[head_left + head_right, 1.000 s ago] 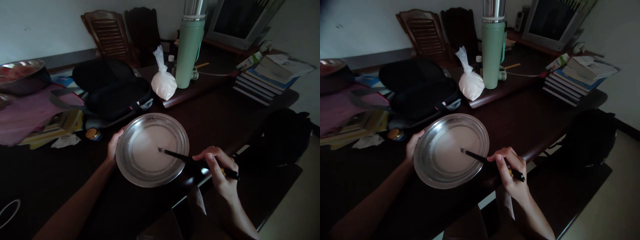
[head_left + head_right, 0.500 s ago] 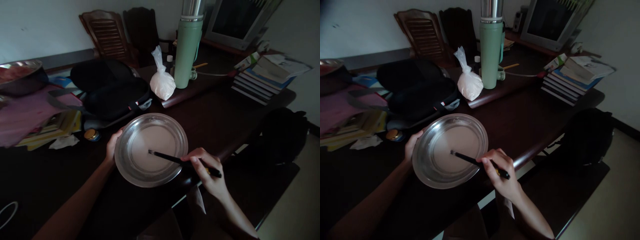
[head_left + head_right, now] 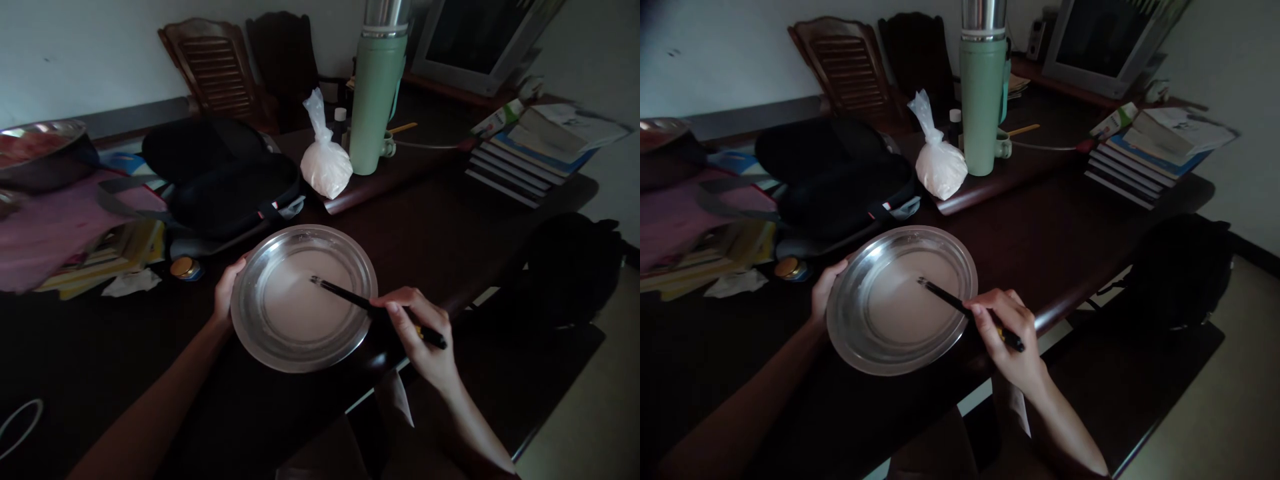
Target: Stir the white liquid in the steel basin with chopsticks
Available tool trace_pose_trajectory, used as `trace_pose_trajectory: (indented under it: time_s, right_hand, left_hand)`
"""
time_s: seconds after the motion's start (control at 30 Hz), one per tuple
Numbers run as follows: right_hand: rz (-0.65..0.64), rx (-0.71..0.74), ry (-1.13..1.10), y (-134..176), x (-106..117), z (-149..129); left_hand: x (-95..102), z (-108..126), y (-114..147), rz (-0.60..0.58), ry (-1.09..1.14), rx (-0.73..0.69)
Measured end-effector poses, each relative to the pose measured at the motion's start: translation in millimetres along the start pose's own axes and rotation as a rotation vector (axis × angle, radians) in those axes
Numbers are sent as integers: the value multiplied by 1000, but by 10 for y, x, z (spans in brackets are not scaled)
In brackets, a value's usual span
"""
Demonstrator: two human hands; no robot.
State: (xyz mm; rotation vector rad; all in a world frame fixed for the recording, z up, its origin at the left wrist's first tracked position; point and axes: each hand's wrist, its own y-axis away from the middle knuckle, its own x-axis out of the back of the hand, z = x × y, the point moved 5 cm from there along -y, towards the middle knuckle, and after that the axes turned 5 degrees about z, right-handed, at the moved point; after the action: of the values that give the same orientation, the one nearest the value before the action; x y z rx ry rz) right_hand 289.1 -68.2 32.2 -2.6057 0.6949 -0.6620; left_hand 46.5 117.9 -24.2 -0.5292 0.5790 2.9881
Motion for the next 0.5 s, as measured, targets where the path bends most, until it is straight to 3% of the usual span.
trace_pose_trajectory:
  time_s: [0.1, 0.3, 0.43, 0.5]
  right_hand:
    - [71, -62, -5, 17, 80, 13]
    - [-85, 13, -55, -3, -50, -46]
    - [50, -57, -3, -3, 67, 8]
    - [54, -81, -36, 10, 87, 13]
  left_hand:
    - [-24, 10, 2, -17, 9, -2]
    - [-29, 16, 3, -14, 23, 17]
    - [-33, 16, -3, -16, 20, 17]
    - [-36, 24, 3, -8, 12, 14]
